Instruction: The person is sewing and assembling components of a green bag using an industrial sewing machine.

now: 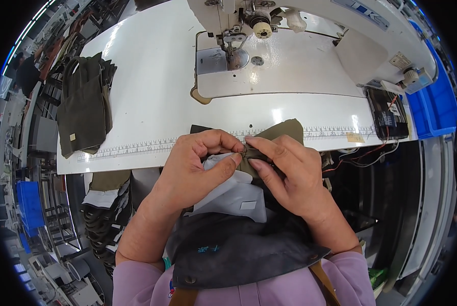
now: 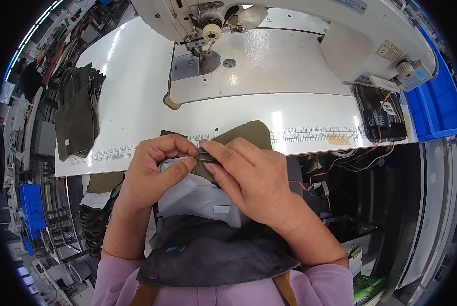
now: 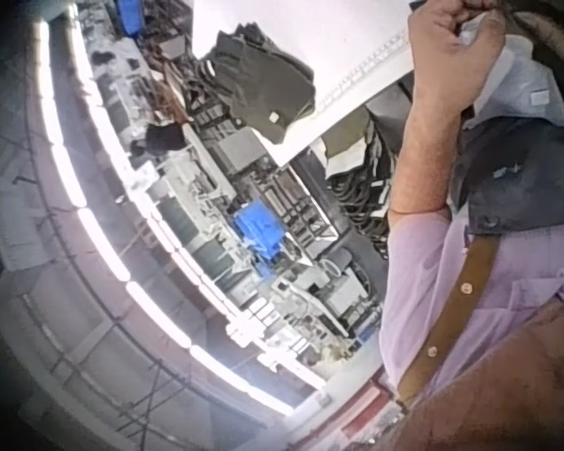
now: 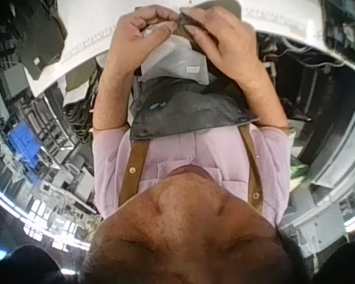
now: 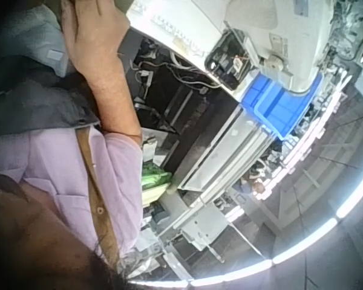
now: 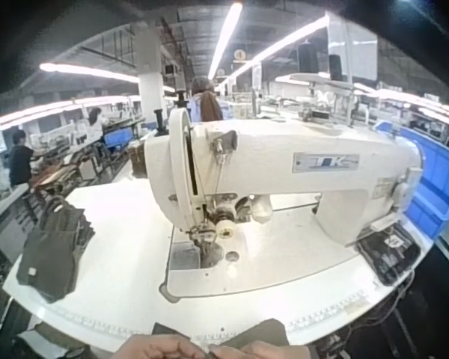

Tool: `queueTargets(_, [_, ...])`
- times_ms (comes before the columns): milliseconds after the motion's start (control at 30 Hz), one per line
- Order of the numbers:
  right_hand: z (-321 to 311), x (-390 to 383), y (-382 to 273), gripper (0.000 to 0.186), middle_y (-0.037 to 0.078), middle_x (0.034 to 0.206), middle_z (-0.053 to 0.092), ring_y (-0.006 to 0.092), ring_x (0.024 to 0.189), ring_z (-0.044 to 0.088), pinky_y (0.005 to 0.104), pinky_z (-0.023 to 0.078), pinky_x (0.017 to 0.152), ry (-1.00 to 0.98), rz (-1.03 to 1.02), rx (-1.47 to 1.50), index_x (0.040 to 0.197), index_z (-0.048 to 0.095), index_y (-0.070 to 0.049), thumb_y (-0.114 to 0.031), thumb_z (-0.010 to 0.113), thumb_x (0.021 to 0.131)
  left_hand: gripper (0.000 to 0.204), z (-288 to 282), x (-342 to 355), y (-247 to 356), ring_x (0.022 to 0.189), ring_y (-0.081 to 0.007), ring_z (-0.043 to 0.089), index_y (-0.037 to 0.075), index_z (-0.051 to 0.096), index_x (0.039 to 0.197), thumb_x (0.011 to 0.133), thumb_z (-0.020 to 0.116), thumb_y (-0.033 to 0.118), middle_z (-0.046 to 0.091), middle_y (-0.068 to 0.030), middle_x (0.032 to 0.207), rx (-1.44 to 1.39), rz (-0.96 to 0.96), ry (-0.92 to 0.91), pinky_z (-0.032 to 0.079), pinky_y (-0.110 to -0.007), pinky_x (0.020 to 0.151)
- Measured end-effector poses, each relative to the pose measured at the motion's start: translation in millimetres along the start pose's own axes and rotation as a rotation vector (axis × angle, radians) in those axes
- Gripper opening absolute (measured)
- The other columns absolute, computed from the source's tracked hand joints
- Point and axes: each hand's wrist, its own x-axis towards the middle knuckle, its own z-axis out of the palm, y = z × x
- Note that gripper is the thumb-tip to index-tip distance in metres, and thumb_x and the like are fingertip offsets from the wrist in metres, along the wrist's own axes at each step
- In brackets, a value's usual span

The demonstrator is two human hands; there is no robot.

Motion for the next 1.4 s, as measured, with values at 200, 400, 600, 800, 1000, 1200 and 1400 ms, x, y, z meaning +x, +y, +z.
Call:
queueTargets(200, [0, -2, 6, 0.022, -0.001, 0.077, 0.057, 0.0045, 0.064, 0.051, 0.023, 0.041, 0.056, -0.081, 0.24, 0.518, 0.09, 0.059, -0.004, -0.012, 0.08, 0.087, 0.013, -1, -1, 11, 0.086, -0.0076, 0.06, -0.002, 0.067, 0.096, 0.087, 0.068, 0.006, 0.068, -0.0025, 0.091, -0.145, -0.094, -0.122, 0.047, -0.024, 0.077])
queueTargets(400, [14, -17, -14, 0.024, -0.004, 0.084, 0.053, 0.0018, 0.072, 0.045, 0.0187, 0.038, 0.063, 0.057, 0.464, 1.4, 0.091, 0.054, -0.007, -0.011, 0.077, 0.09, 0.012, 3, -6, 39, 0.079, -0.0084, 0.062, 0.0, 0.068, 0.09, 0.089, 0.074, 0.01, 0.068, -0.0033, 0.082, -0.08, 0.003, -0.209, 0.047, -0.024, 0.073])
queueTargets(600, [-53, 4, 10, 0.04, -0.008, 0.056, 0.04, 0.0011, 0.041, 0.031, 0.0222, 0.026, 0.04, 0.502, -0.004, 1.749, 0.091, 0.047, -0.016, -0.054, 0.057, 0.101, 0.013, 0, -20, 7, 0.078, -0.0094, 0.065, 0.0, 0.07, 0.088, 0.088, 0.078, 0.011, 0.07, -0.0033, 0.08, 0.104, -0.011, -0.057, 0.048, -0.025, 0.072])
queueTargets(800, [-25, -8, -14, 0.021, 0.004, 0.081, 0.064, 0.0145, 0.059, 0.059, 0.0294, 0.044, 0.053, -0.105, 0.2, 0.356, 0.097, 0.061, -0.004, -0.014, 0.077, 0.089, 0.015, -4, -22, 0, 0.087, -0.0096, 0.064, -0.004, 0.072, 0.097, 0.091, 0.074, 0.009, 0.073, -0.0047, 0.092, -0.028, -0.01, 0.035, 0.051, -0.027, 0.083])
queueTargets(1000, [-19, 6, -9, 0.022, 0.007, 0.08, 0.063, 0.0248, 0.059, 0.061, 0.0346, 0.046, 0.051, -0.064, -0.084, -0.039, 0.098, 0.063, -0.007, -0.015, 0.078, 0.084, 0.016, -3, -23, -2, 0.088, -0.0106, 0.066, -0.003, 0.073, 0.105, 0.094, 0.071, 0.009, 0.074, -0.0068, 0.092, 0.007, 0.039, 0.019, 0.051, -0.027, 0.082])
queueTargets(1200, [-27, 14, -19, 0.022, 0.004, 0.075, 0.056, 0.0203, 0.058, 0.061, 0.0331, 0.046, 0.05, -0.122, -0.18, -0.227, 0.095, 0.064, -0.007, -0.015, 0.079, 0.081, 0.013, 6, -22, 0, 0.084, -0.0107, 0.066, -0.003, 0.072, 0.099, 0.094, 0.071, 0.01, 0.073, -0.0064, 0.088, 0.029, 0.078, 0.063, 0.052, -0.027, 0.079])
queueTargets(1400, [-30, 19, -22, 0.022, 0.003, 0.074, 0.054, 0.0185, 0.058, 0.061, 0.0325, 0.046, 0.048, -0.154, -0.186, -0.311, 0.094, 0.064, -0.007, -0.016, 0.078, 0.08, 0.01, 8, -19, 4, 0.081, -0.0125, 0.067, -0.002, 0.072, 0.096, 0.092, 0.07, 0.007, 0.073, -0.0076, 0.085, 0.057, 0.103, 0.083, 0.052, -0.027, 0.077])
